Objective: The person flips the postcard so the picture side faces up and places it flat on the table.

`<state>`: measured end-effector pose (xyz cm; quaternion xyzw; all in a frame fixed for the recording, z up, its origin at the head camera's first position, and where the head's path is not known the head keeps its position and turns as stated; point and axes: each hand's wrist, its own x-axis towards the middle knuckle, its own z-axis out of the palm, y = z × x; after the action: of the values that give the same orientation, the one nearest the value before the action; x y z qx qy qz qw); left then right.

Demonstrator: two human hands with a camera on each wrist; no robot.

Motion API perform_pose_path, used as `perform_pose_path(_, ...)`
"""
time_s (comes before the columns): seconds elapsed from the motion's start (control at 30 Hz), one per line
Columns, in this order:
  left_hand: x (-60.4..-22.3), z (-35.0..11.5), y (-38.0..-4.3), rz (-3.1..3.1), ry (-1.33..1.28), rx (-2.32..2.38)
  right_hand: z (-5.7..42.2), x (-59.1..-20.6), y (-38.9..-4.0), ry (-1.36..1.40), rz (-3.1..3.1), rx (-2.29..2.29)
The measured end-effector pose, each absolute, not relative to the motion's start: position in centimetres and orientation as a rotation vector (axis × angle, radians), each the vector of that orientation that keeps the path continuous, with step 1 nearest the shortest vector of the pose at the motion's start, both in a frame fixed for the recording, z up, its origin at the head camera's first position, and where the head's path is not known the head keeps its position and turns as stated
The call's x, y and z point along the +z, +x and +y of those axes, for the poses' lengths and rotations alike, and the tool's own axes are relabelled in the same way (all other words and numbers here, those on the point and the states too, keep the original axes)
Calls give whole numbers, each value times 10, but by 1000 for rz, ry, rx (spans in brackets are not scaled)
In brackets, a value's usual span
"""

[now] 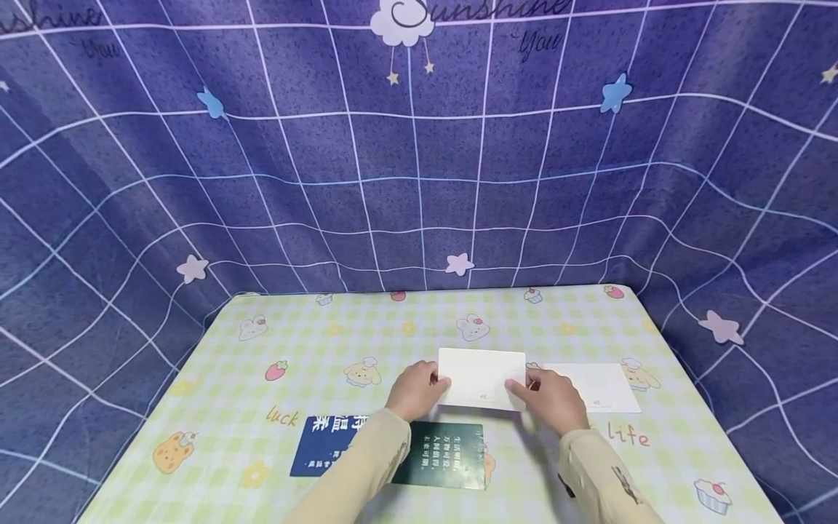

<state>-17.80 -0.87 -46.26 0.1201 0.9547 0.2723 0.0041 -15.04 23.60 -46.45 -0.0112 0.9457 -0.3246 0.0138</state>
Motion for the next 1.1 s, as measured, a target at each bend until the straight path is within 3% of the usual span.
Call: perform_pose_path(1.1,-466,-38,-154,2921,341,1042,213,-463,-137,-31,2940,-1002)
